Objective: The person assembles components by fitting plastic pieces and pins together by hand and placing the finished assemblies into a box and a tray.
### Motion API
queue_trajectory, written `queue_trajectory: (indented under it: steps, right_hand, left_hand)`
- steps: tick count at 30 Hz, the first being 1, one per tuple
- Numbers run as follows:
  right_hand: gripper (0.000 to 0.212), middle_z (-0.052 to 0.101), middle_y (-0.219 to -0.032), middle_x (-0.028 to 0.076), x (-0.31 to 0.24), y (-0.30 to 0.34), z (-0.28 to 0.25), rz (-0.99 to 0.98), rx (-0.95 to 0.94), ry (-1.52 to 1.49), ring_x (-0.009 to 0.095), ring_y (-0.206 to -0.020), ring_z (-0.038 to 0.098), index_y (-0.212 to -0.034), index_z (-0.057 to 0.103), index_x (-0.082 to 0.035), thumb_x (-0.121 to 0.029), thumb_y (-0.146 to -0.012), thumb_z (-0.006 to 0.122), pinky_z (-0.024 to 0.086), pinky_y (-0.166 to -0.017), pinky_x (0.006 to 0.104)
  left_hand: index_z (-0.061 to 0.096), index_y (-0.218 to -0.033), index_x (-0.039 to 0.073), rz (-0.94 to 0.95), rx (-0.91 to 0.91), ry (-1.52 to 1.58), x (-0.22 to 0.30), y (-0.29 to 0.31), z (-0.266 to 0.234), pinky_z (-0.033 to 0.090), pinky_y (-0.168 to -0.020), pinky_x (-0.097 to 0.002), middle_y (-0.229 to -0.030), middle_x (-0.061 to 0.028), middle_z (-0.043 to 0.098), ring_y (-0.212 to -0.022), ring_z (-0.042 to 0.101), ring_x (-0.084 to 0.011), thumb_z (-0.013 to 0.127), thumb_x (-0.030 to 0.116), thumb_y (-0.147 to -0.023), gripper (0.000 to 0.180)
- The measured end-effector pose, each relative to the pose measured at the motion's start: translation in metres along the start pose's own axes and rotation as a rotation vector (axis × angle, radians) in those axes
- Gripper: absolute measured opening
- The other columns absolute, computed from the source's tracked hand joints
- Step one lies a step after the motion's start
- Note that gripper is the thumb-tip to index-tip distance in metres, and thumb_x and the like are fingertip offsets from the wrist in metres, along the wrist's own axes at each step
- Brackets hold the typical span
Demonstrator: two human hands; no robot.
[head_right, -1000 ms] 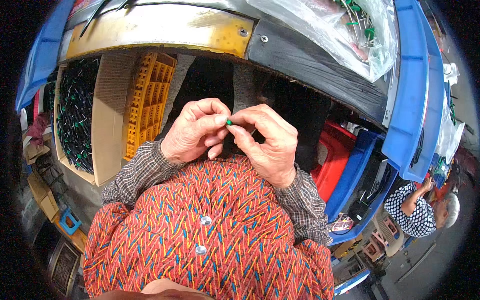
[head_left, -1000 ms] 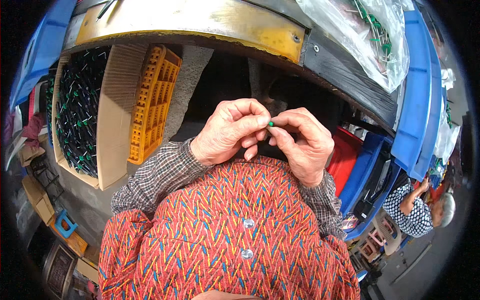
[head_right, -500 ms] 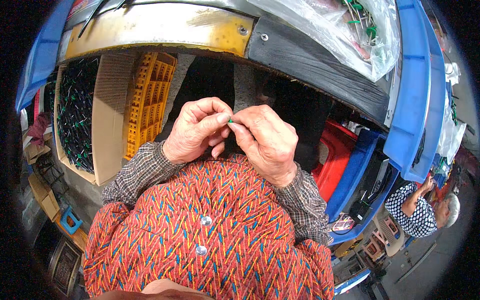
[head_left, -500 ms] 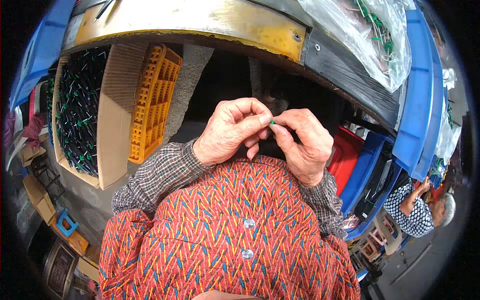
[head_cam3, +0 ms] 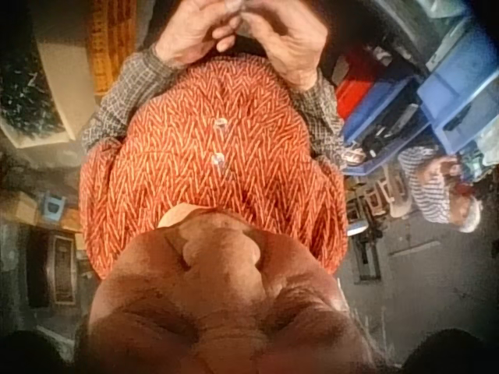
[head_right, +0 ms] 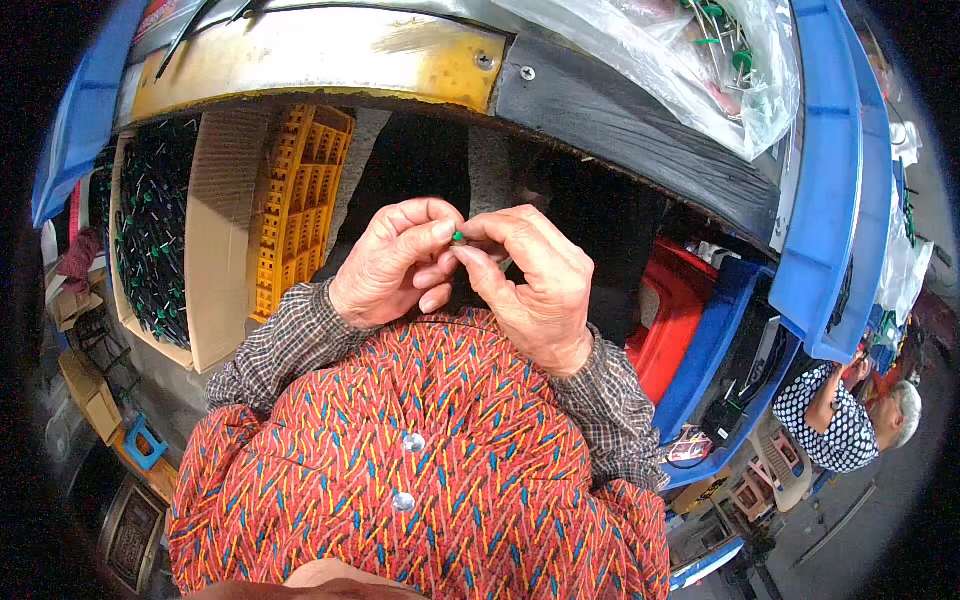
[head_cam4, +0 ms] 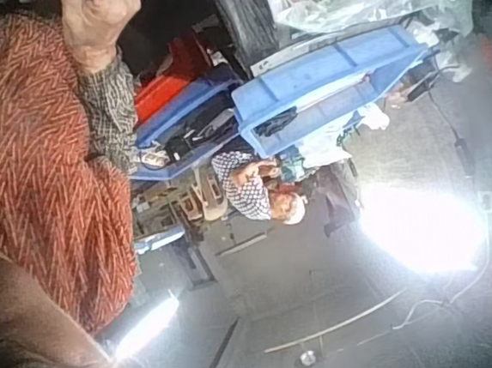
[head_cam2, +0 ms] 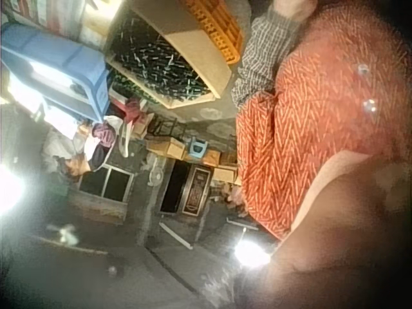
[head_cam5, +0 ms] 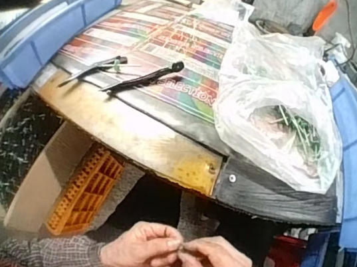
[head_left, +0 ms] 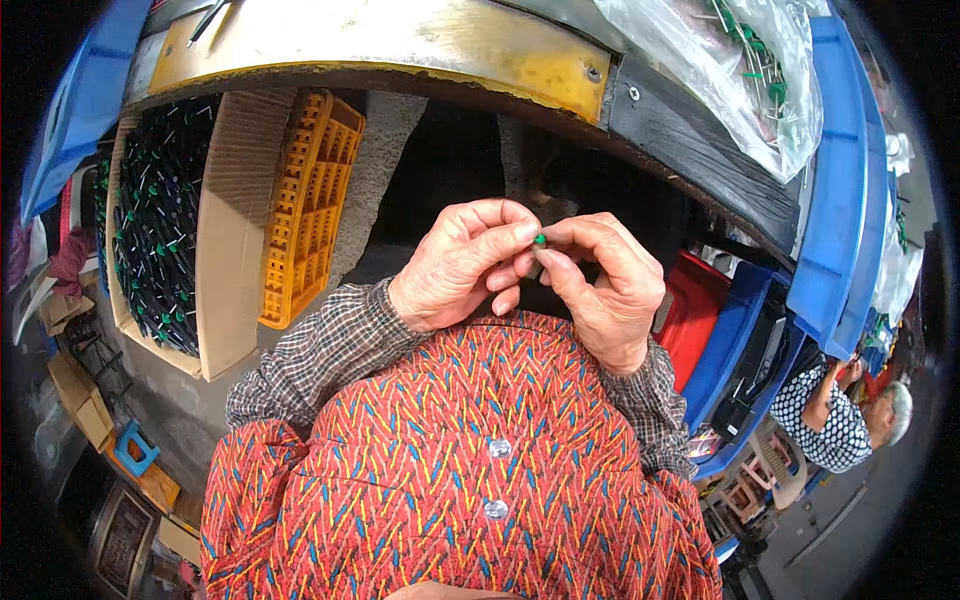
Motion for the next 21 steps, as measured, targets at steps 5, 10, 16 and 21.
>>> queue_trajectory:
  steps: [5, 10, 16, 21]
  right_hand:
    - [0.014, 0.063, -0.077, 0.010, 0.000, 0.001, -0.001, -0.019, 0.025, 0.026, 0.017, -0.067, 0.063, -0.087, 0.065, 0.002, 0.002, -0.074, 0.072, 0.049, -0.057, 0.0261]
    - [0.012, 0.062, -0.077, 0.009, 0.005, 0.004, -0.001, 0.033, 0.005, 0.012, 0.016, -0.066, 0.062, -0.085, 0.065, 0.002, 0.004, -0.074, 0.070, 0.049, -0.056, 0.0262]
    - [0.010, 0.063, -0.079, 0.008, 0.022, 0.010, 0.001, 0.246, 0.022, -0.253, 0.012, -0.065, 0.061, -0.088, 0.064, 0.003, 0.006, -0.078, 0.066, 0.050, -0.056, 0.0235]
    - [0.011, 0.063, -0.083, 0.009, 0.031, 0.010, 0.005, 0.358, 0.024, -0.501, 0.012, -0.065, 0.062, -0.093, 0.062, 0.006, 0.008, -0.082, 0.063, 0.051, -0.058, 0.0219]
  left_hand:
    - [0.057, -0.094, 0.006, 0.025, -0.003, -0.044, 0.001, 0.001, 0.000, 0.046, -0.044, -0.0219, -0.070, -0.0007, 0.054, -0.050, 0.042, -0.0037, 0.058, 0.019, -0.094, 0.013]
    - [0.057, -0.097, 0.004, 0.070, 0.014, -0.082, 0.001, 0.001, -0.002, 0.048, -0.043, -0.0221, -0.074, -0.0036, 0.058, -0.051, 0.045, -0.0044, 0.059, 0.016, -0.093, 0.012]
    - [0.059, -0.097, 0.002, 0.116, 0.046, -0.163, 0.007, 0.003, -0.001, 0.048, -0.042, -0.0213, -0.074, -0.0039, 0.058, -0.051, 0.047, -0.0042, 0.058, 0.015, -0.094, 0.013]
    - [0.060, -0.094, 0.000, 0.169, 0.090, -0.298, 0.020, 0.005, -0.001, 0.047, -0.042, -0.0202, -0.073, -0.0040, 0.058, -0.050, 0.047, -0.0040, 0.058, 0.014, -0.094, 0.014]
Point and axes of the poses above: each hand's wrist, its own y-axis away from the middle knuckle, its own z-axis out of the palm, x = y × z, the point moved 7 cm from there along -y, towards the middle knuckle
